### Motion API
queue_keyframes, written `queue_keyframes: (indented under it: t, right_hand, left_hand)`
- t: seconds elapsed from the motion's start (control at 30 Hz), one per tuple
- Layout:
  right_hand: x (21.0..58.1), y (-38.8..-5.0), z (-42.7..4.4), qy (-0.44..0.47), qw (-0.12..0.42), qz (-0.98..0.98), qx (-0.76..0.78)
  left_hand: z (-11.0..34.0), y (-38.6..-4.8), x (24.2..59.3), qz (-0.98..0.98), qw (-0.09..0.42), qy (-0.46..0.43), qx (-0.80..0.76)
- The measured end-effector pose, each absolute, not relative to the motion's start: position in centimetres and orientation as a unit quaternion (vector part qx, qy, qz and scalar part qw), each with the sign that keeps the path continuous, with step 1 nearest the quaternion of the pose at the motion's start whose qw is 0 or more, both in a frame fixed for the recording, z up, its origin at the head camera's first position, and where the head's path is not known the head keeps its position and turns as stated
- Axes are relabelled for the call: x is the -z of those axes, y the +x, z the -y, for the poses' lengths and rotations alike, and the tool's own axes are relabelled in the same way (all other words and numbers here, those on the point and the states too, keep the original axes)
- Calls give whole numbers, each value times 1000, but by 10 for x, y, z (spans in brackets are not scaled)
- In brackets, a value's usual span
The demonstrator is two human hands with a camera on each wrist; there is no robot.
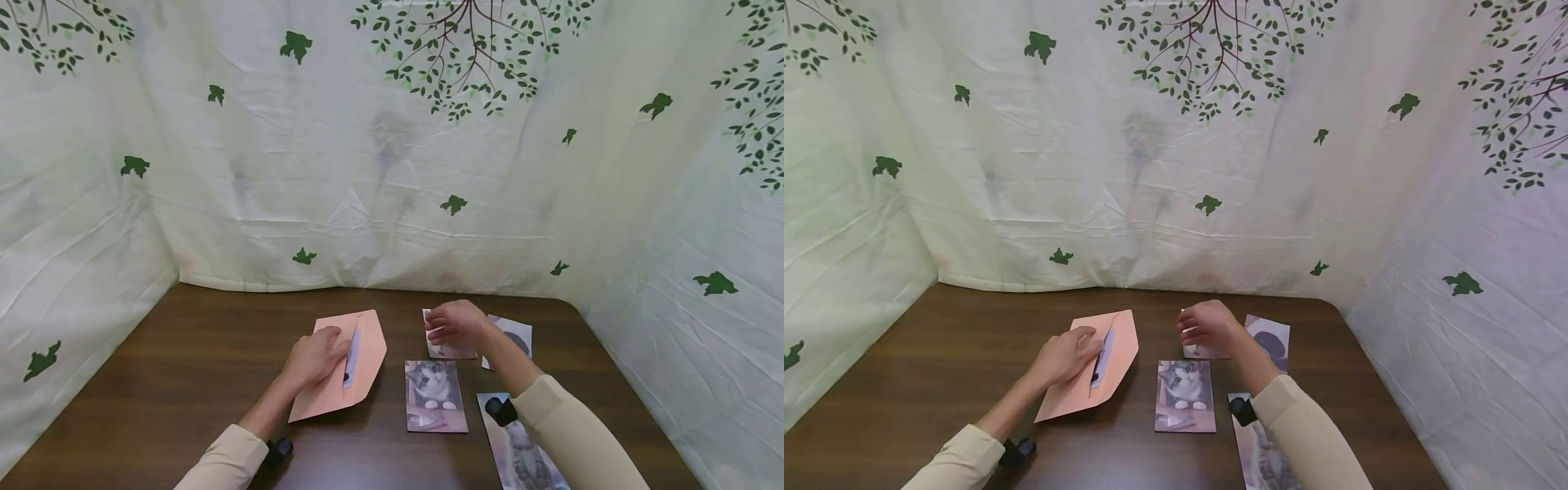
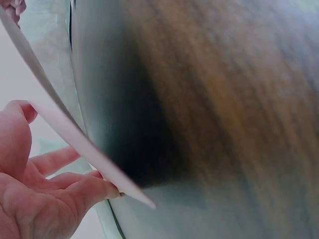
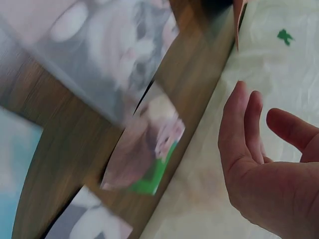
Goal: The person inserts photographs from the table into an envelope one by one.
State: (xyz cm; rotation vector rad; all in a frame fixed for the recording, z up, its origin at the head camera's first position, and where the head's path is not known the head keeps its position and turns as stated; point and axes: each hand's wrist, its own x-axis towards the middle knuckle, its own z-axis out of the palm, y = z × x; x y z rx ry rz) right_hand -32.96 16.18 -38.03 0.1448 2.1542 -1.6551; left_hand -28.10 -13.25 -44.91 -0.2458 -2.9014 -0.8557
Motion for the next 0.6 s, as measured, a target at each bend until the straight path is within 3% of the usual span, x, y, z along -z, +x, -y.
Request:
queue_keyframes:
  t: [0.4, 0.6]
  right_hand:
    - [381, -323, -225, 60, 191, -788, 583]
    - [384, -318, -257, 51, 212, -798, 562]
  left_hand:
    - [134, -283, 451, 955, 49, -86, 279]
    - [134, -283, 451, 955, 45, -81, 281]
